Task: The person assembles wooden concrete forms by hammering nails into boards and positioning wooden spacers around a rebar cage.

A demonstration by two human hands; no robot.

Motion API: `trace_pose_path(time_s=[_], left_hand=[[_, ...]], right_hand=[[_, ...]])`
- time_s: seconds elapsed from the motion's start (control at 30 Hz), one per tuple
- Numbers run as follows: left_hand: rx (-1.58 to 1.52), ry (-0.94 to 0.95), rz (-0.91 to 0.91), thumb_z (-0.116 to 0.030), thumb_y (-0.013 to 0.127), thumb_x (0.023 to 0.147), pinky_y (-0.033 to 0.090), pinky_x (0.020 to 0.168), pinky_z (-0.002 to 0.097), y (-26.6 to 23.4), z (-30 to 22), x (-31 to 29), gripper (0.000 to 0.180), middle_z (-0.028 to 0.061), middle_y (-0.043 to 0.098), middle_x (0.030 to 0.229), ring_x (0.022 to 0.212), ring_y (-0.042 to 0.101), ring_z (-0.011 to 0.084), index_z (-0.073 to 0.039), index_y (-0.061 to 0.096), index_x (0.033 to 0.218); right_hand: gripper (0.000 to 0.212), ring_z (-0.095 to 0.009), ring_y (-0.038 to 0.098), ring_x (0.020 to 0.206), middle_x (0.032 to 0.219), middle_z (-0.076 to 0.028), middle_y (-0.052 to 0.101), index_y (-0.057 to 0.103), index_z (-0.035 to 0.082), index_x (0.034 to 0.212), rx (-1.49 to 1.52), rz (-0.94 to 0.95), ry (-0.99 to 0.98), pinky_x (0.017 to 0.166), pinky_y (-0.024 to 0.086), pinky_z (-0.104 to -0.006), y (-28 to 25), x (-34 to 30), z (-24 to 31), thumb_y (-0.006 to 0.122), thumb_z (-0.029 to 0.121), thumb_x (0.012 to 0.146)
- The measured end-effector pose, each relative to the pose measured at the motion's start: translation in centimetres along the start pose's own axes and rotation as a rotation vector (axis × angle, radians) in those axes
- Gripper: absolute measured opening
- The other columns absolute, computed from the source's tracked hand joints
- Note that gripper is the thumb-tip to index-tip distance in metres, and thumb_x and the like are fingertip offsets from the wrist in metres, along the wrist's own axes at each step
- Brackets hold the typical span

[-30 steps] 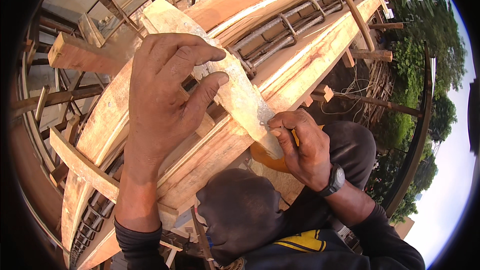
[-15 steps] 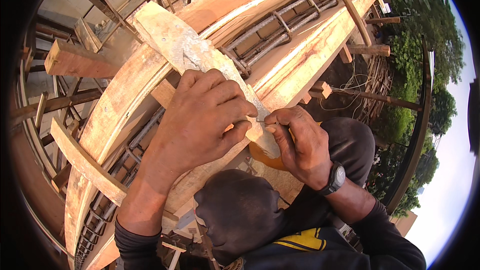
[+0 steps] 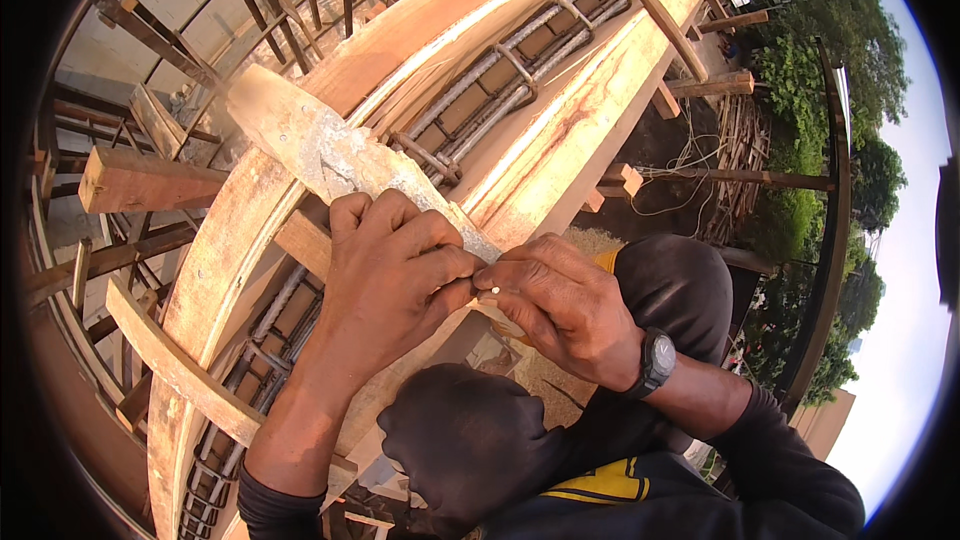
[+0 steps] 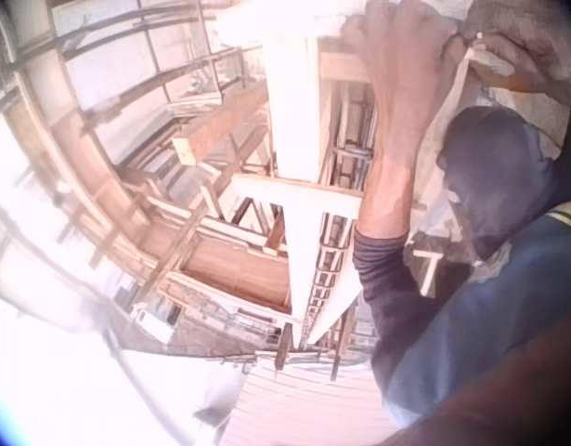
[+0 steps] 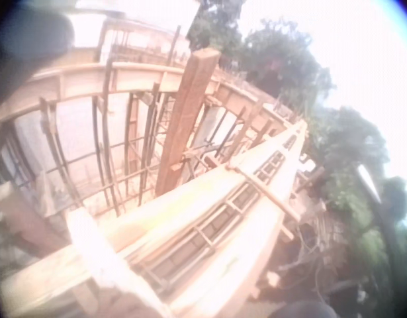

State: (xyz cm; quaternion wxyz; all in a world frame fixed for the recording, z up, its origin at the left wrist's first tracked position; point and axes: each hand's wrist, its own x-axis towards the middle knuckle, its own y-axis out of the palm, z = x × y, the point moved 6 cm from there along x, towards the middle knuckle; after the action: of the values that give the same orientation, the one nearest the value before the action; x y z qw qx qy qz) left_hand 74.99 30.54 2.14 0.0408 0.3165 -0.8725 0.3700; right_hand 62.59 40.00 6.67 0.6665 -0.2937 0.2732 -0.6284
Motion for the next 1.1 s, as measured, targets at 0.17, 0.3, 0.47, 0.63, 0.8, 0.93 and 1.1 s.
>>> trace_pose_path(time_s=[0.17, 0.3, 0.47, 0.63, 0.8, 0.93, 1.1], left_hand=[[0.060, -0.030, -0.015, -0.024, 0.085, 0.072, 0.033, 0.091, 0.0412, -2.6, 0.2, -1.5, 0.018, -0.0084, 0.067, 0.098, 0.095, 0.055, 0.0190, -0.019, 0.073, 0.084], [0.044, -0.033, -0.017, -0.025, 0.080, 0.082, 0.029, 0.107, 0.0489, -0.7, -0.9, 0.0, 0.017, -0.0097, 0.071, 0.116, 0.118, 0.057, 0.0188, -0.018, 0.066, 0.088], [0.052, -0.064, 0.105, -0.026, 0.076, 0.088, 0.022, 0.115, 0.0542, 0.5, 0.1, 0.0, 0.017, -0.0095, 0.072, 0.117, 0.126, 0.058, 0.0170, -0.017, 0.062, 0.089], [0.009, -0.093, 0.094, -0.023, 0.077, 0.086, 0.020, 0.115, 0.0539, -2.5, 0.1, -1.1, 0.013, -0.0076, 0.074, 0.114, 0.125, 0.060, 0.0198, -0.018, 0.066, 0.089], [-0.115, -0.094, 0.113, -0.022, 0.079, 0.083, 0.017, 0.116, 0.0528, -0.6, 0.4, 0.0, 0.010, -0.0071, 0.075, 0.117, 0.130, 0.058, 0.0205, -0.019, 0.073, 0.090], [-0.095, -0.081, 0.124, -0.023, 0.081, 0.082, 0.016, 0.117, 0.0519, -0.8, 0.4, -0.3, 0.012, -0.0075, 0.076, 0.117, 0.134, 0.055, 0.0197, -0.021, 0.078, 0.093], [-0.104, -0.047, 0.115, -0.024, 0.082, 0.082, 0.016, 0.117, 0.0514, -1.3, 0.0, 0.1, 0.012, -0.0076, 0.076, 0.118, 0.135, 0.054, 0.0196, -0.022, 0.080, 0.094]], right_hand=[[0.047, -0.032, 0.065, 0.095, 0.111, -0.020, 0.064, 0.061, -0.002, 0.124, 0.024, -0.059, 0.205, 0.080, 0.054, -0.0430, -6.4, 6.3, -3.6, 0.067, 0.037, 0.098], [0.056, -0.033, 0.067, 0.085, 0.093, -0.022, 0.066, 0.065, -0.004, 0.110, -0.563, -0.048, 0.272, 0.075, 0.053, -0.0412, -15.0, 8.6, -10.6, 0.058, 0.051, 0.101], [0.057, -0.031, 0.066, 0.072, 0.072, -0.015, 0.065, 0.069, -0.001, 0.087, -0.198, 0.428, 0.289, 0.069, 0.052, -0.0392, -5.9, 1.0, -6.4, 0.060, 0.054, 0.100], [0.058, -0.037, 0.064, 0.100, 0.109, -0.026, 0.065, 0.059, -0.006, 0.119, -0.554, -0.431, 0.201, 0.086, 0.051, -0.0451, -15.8, 9.1, -15.3, 0.063, 0.049, 0.099], [0.075, -0.047, 0.055, 0.123, 0.126, -0.030, 0.062, 0.053, -0.004, 0.137, -0.622, -0.286, 0.448, 0.102, 0.047, -0.0529, -22.4, 13.1, -29.8, 0.052, 0.061, 0.099], [0.070, -0.049, 0.064, 0.102, 0.109, -0.032, 0.067, 0.057, -0.007, 0.125, -0.993, -0.291, 0.322, 0.090, 0.051, -0.0531, -22.0, 14.9, -31.3, 0.047, 0.059, 0.102], [0.065, -0.040, 0.065, 0.073, 0.085, -0.020, 0.068, 0.058, -0.007, 0.113, -0.821, -0.186, 0.422, 0.068, 0.052, -0.0497, -23.4, 12.7, -22.9, 0.042, 0.055, 0.106]])
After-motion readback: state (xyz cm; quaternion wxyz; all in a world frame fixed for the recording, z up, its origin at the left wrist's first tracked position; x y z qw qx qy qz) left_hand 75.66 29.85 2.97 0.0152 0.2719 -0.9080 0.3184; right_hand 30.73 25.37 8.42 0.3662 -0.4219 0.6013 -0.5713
